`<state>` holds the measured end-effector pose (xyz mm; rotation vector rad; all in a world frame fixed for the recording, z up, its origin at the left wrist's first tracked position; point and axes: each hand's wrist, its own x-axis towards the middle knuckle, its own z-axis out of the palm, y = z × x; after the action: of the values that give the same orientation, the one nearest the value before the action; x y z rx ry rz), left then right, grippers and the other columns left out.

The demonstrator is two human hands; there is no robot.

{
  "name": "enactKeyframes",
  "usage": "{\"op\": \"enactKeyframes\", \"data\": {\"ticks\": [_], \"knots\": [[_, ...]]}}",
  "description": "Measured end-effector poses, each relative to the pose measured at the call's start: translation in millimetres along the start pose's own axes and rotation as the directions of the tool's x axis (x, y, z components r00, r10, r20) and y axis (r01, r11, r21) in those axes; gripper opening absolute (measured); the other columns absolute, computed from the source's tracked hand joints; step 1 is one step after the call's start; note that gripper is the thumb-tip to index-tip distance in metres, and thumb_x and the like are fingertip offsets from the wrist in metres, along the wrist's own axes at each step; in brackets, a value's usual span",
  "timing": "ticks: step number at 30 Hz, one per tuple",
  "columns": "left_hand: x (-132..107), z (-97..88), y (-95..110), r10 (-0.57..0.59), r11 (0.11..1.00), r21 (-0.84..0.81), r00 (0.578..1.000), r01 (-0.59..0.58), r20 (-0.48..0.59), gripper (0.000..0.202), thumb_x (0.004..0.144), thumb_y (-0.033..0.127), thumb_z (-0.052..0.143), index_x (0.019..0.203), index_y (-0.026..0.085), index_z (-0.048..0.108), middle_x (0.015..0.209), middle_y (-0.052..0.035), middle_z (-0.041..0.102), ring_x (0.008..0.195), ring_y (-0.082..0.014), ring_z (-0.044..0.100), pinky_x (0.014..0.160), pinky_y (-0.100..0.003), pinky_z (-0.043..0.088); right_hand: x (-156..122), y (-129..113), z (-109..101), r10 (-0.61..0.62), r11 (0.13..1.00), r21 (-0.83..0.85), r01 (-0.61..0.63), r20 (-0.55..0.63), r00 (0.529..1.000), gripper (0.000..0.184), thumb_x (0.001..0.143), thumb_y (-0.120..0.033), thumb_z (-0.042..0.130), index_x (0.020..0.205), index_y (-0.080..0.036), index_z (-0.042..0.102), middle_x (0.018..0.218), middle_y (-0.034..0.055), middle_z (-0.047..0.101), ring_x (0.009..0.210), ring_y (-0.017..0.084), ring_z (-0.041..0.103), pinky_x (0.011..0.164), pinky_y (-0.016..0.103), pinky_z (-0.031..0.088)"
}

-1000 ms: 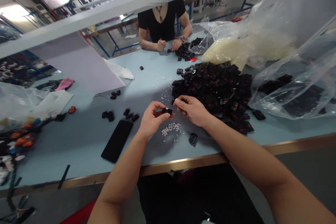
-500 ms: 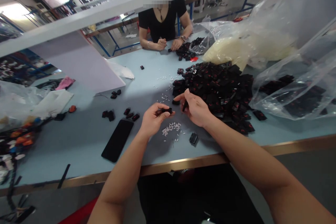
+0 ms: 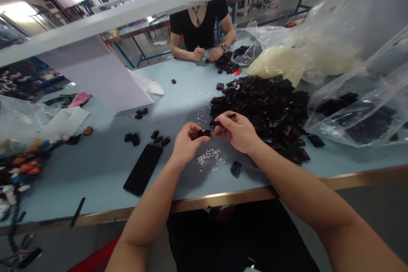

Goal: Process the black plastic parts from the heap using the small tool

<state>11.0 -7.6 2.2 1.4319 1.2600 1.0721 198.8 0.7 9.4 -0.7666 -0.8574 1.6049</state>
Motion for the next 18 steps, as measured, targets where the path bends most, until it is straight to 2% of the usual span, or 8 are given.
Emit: {"op": "enactKeyframes", "data": {"ticks": [3,9,18], "knots": [[0.1,1.0,-0.4,0.009,0.999,-0.044,0.999,-0.007,0.032,0.033,0.065,0.027,0.082,0.085,0.019,0.057,0.077,0.0012,0.066,0.071,-0.0144,0.061,0.071,-0.028,0.046,0.0,2.7,0.1,-0.059,0.995,-0.082,0.059,-0.003,0.998,0.036,0.065,-0.044,0.086,0.077,-0.019,0.064,0.061,-0.0039,0.063,0.059,0.012,0.060,0.068,0.032,0.057],[-1.2,1.8,1.6,0.011,0.998,-0.057,0.997,-0.006,0.074,0.029,0.066,0.025,0.081,0.084,0.019,0.059,0.075,0.0011,0.068,0.070,-0.0148,0.063,0.072,-0.029,0.046,-1.5,4.4,0.9,-0.120,0.954,-0.279,0.110,-0.019,0.993,0.031,0.071,-0.046,0.079,0.078,-0.019,0.063,0.062,-0.0008,0.067,0.060,0.014,0.064,0.067,0.032,0.056],[-2.1,2.0,1.1,0.015,0.998,-0.061,0.997,-0.010,0.078,0.028,0.067,0.022,0.081,0.084,0.019,0.059,0.074,0.0016,0.068,0.069,-0.0142,0.063,0.070,-0.029,0.046,-0.8,5.9,0.5,-0.154,0.921,-0.364,0.137,-0.018,0.988,0.027,0.074,-0.044,0.075,0.079,-0.020,0.062,0.062,-0.0005,0.067,0.059,0.015,0.065,0.064,0.032,0.055]]}}
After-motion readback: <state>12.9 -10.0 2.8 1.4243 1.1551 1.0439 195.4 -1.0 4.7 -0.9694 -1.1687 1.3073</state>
